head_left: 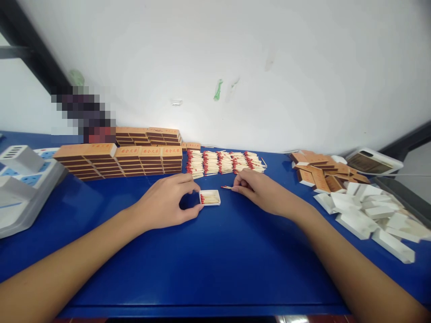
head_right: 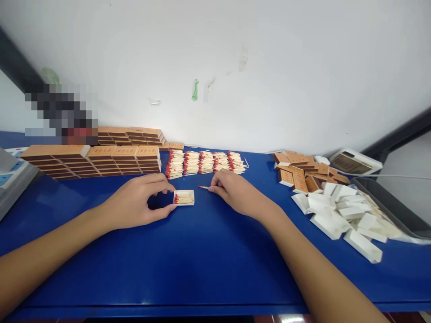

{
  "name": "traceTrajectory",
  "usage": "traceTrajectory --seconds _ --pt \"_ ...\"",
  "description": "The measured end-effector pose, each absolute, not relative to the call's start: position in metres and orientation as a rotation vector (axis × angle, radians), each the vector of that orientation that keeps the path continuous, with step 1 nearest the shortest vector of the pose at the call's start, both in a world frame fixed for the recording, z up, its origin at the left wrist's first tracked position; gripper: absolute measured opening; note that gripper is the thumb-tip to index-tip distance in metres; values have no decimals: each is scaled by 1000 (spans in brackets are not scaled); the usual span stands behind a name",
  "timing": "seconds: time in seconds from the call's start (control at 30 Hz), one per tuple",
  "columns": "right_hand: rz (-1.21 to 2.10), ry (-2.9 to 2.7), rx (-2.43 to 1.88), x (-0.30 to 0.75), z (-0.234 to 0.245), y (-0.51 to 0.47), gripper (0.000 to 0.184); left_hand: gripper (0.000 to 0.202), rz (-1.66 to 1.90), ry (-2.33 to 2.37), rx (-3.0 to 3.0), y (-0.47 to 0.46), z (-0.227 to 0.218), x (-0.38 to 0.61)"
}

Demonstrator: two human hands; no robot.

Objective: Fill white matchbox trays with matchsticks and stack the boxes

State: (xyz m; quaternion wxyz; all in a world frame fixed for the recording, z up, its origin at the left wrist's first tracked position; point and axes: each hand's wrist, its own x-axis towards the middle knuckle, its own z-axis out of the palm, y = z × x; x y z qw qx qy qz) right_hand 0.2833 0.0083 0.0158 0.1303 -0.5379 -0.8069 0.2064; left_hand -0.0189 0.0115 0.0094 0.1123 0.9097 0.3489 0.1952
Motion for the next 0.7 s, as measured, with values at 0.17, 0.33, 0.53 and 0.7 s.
traceTrajectory --seconds 0.17,0.33,0.53,0.7 --pt "597 -2338 -1508 286 17 9 18 25 575 1019 2687 12 9 -18" --pt "635 -2289 -1369 263 22 -5 18 24 611 1001 2714 9 8 -16" --pt "459 -2439 -1308 232 18 -24 7 24 659 943 2777 6 8 -16" --pt "404 -2436 -1285 236 21 -23 6 24 684 923 2782 7 9 -15"
